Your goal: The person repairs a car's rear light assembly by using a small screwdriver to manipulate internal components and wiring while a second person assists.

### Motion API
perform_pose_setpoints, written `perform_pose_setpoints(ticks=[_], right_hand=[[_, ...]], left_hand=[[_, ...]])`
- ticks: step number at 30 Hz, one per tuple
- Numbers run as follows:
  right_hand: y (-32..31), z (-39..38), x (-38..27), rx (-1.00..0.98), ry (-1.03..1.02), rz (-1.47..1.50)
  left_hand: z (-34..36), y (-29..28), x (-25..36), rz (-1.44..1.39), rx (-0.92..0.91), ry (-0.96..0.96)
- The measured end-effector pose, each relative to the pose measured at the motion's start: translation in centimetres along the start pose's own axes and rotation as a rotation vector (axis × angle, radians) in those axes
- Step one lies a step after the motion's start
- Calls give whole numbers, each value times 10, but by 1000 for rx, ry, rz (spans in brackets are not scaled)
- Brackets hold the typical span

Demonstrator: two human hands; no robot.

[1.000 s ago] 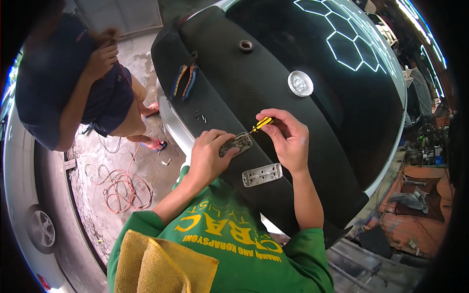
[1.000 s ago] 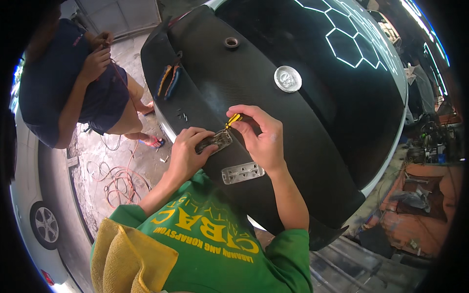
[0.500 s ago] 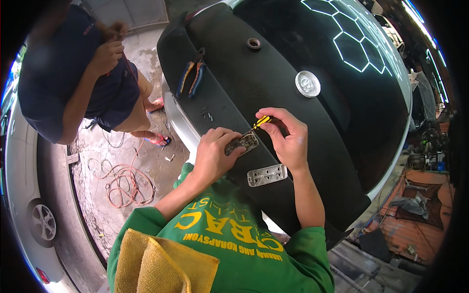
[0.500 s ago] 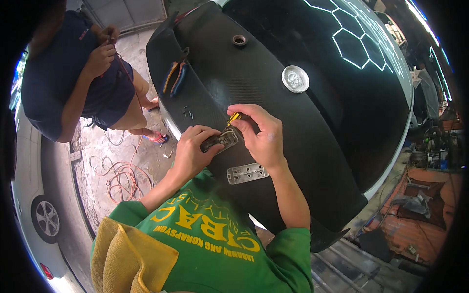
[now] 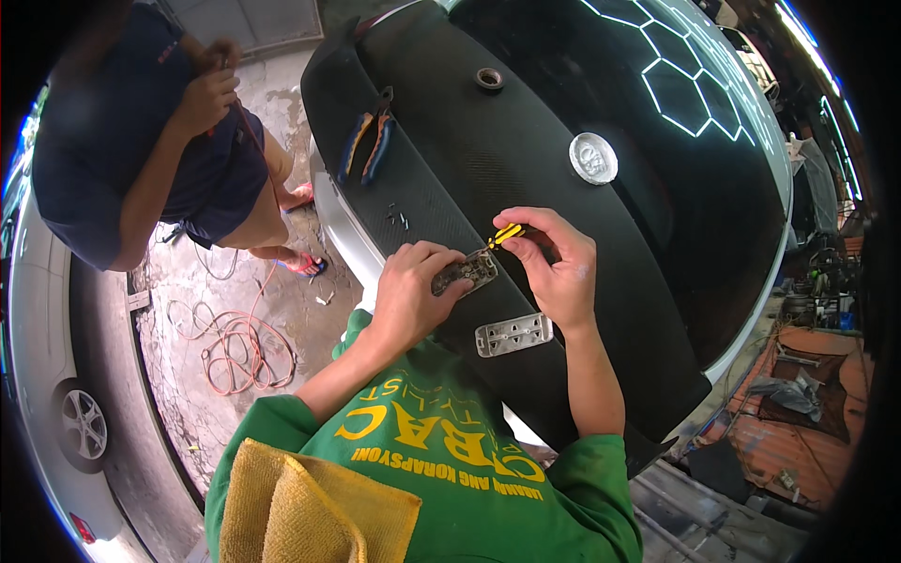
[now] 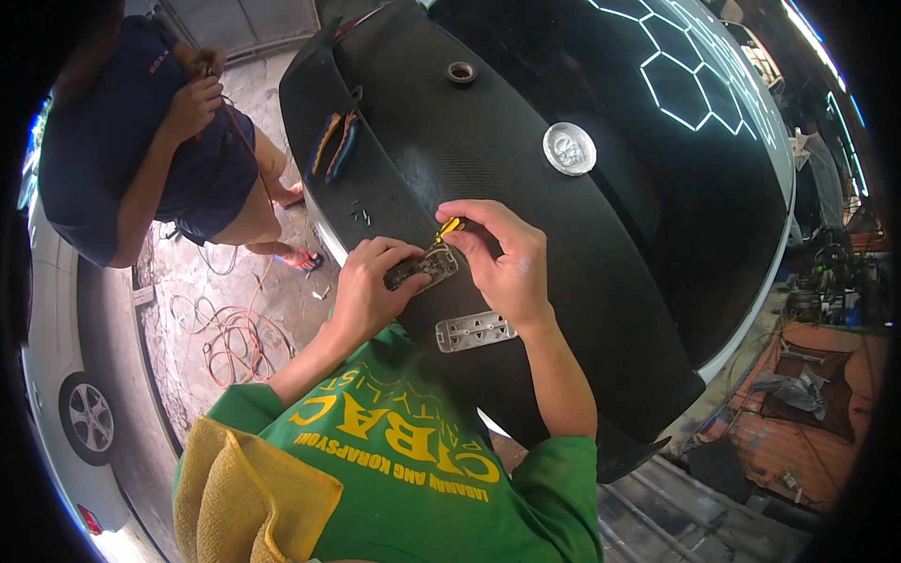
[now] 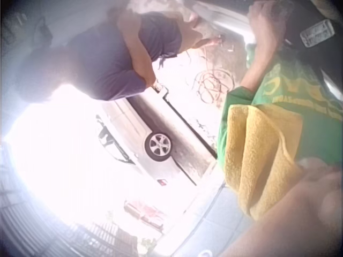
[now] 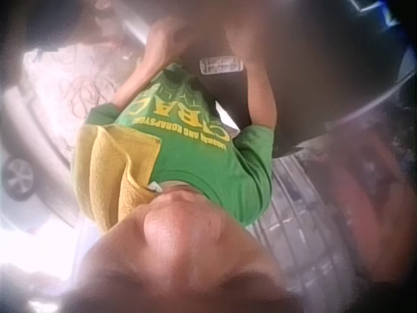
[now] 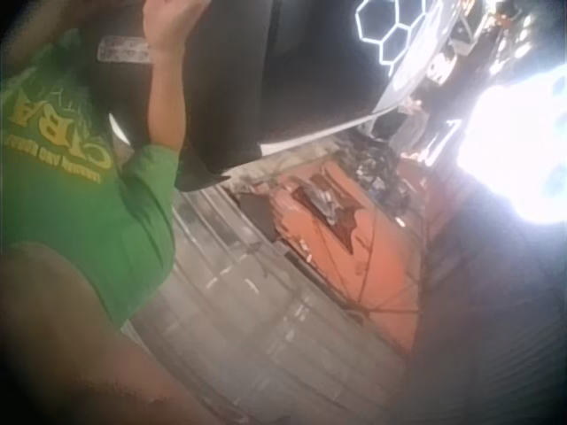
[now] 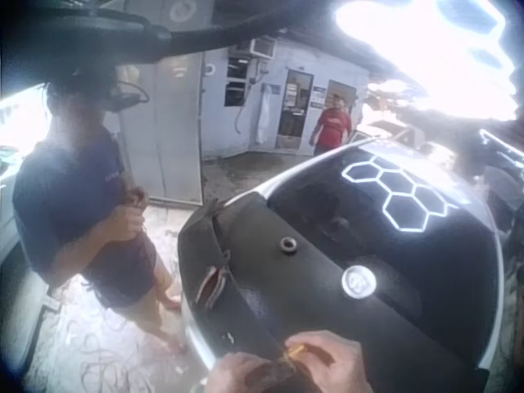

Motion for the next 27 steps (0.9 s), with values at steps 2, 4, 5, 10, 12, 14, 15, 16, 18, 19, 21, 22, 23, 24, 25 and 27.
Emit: perform_pose_setpoints(ticks=[2, 4, 5, 10, 12, 14, 15, 16, 18, 19, 21, 22, 23, 24, 25, 27], right_hand=[[1, 0, 0, -4, -4, 0], [2, 0, 2, -9, -7, -7], [2, -1, 2, -9, -21, -23], [1, 1, -9, -35, -99, -179], [7, 0, -21, -23, -224, -254], [10, -3, -26, -21, -220, -214], [11, -3, -33, 3, -272, -258], [13, -5, -32, 6, -294, -302], [17, -5, -41, 51, -394, -328], [20, -7, -43, 33, -403, -328], [26, -9, -46, -11, -419, -314], [27, -8, -47, -34, -427, -309], [27, -8, -47, -57, -435, -304], [27, -8, -46, -83, -441, -301], [25, -8, -43, -93, -444, -292], [21, -7, -39, -111, -451, -325]], left_hand=[[0, 0, 0, -1, 0, -1], [-1, 0, 0, -3, -1, -2], [-1, -1, 0, -2, -5, -1], [1, 4, -5, 0, -6, 3], [-2, 1, -4, -6, 3, 11], [1, -2, 3, -29, 28, 34], [1, -4, 5, -18, 37, 30], [2, -4, 7, -7, 37, 37], [1, -1, 6, 10, 24, 30], [1, 0, 6, 12, 16, 36], [2, 0, 5, 31, 7, 36], [3, -1, 5, 38, 9, 37], [4, -2, 7, 45, 11, 38], [3, -2, 9, 49, 12, 35], [2, -1, 7, 21, 18, 31], [1, -2, 7, 1, 40, 60]])
Point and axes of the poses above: each hand's wrist, its own z-axis towards the middle knuckle, its own y-axis out of the palm, x = y × z, the point moved 6 cm from there along z, towards the middle knuckle, and after that the axes turned 13 degrees about x, right-handed, at the moved point
